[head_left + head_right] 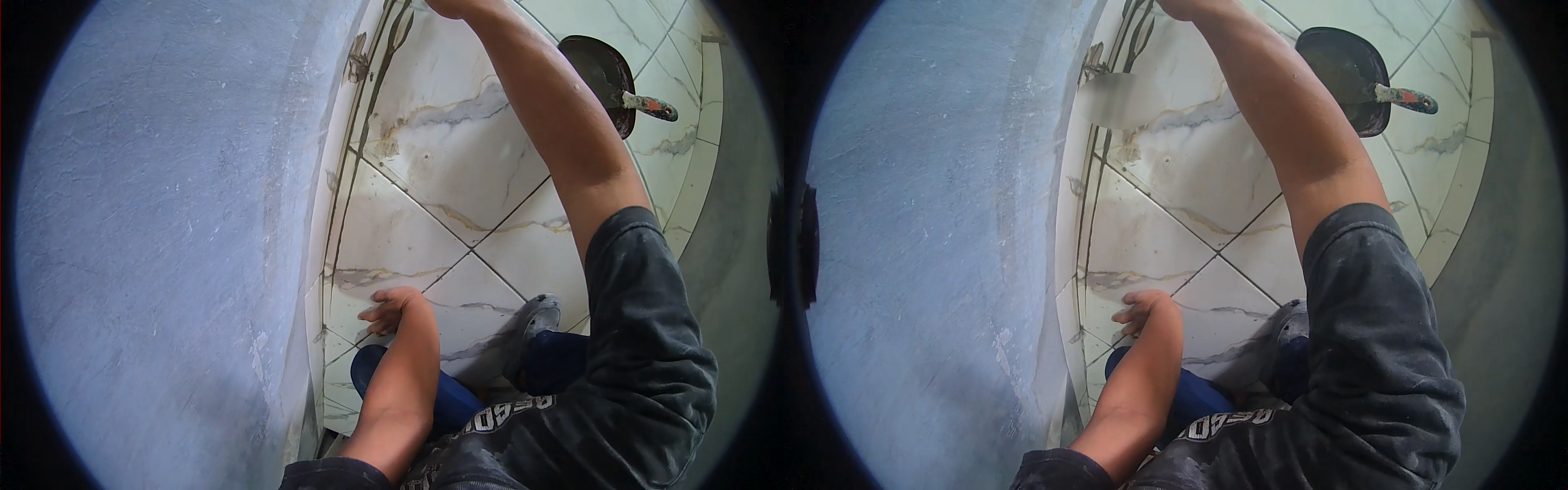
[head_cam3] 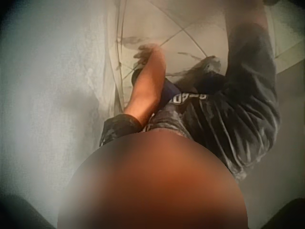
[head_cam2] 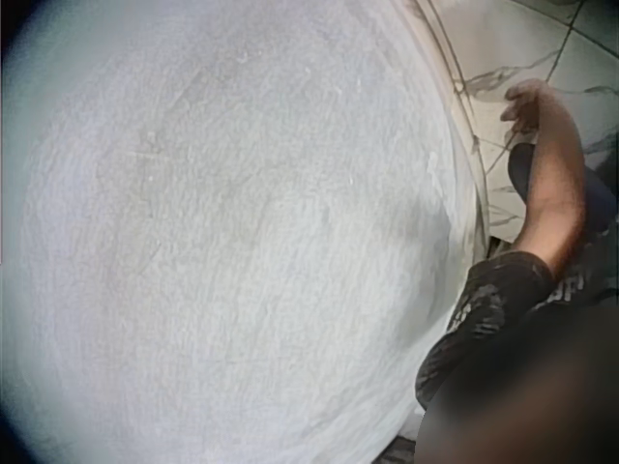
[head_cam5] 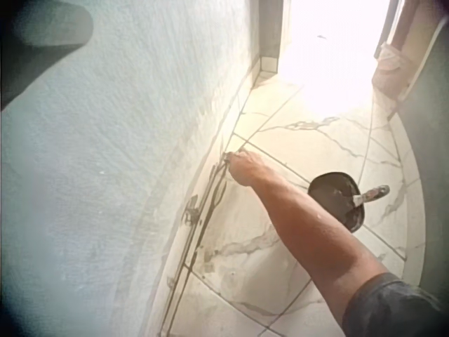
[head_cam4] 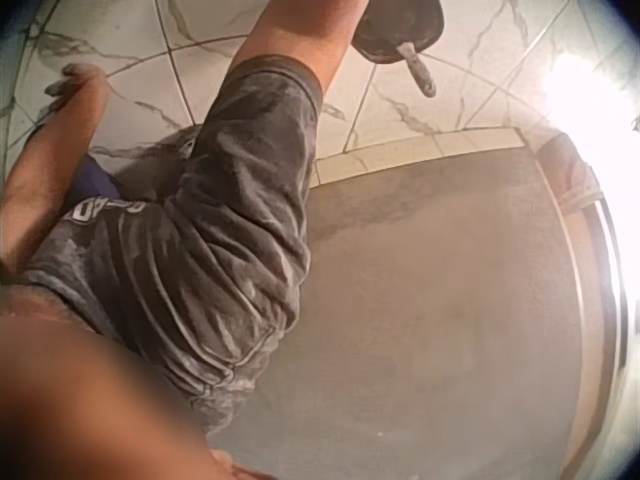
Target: Applying grout or filler to the gaps between wall tiles and the floor using a putty knife.
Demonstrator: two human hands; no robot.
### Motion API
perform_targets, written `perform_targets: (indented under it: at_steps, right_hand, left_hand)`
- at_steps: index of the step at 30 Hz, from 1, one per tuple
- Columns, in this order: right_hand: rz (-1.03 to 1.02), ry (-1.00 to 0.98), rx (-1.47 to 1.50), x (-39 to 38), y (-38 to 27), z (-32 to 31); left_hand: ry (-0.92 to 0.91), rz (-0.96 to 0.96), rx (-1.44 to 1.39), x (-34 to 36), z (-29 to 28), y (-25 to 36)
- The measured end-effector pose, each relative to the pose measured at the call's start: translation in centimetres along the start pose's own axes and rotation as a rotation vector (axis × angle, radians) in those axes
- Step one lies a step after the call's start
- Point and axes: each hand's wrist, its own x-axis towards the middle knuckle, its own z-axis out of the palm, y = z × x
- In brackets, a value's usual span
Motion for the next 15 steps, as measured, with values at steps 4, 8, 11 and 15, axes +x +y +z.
perform_targets:
  at_steps: [4,8,11,15]
  right_hand:
    - [-0.011,-0.054,-0.044,-1.2,-2.6,1.3]
    - [-0.057,-0.287,-0.053,-4.4,-3.8,1.5]
    - [-0.073,-0.120,-0.075,-7.3,-4.6,4.2]
    - [-0.100,-0.189,-0.098,-10.3,-7.5,5.1]
  left_hand:
    - [0.020,-0.016,-0.003,1.0,-0.3,0.0]
    - [-0.005,-0.003,0.001,0.0,-0.1,0.1]
    - [-0.010,-0.004,0.000,0.0,0.1,0.1]
    - [-0.006,-0.011,-0.017,-0.1,0.0,0.3]
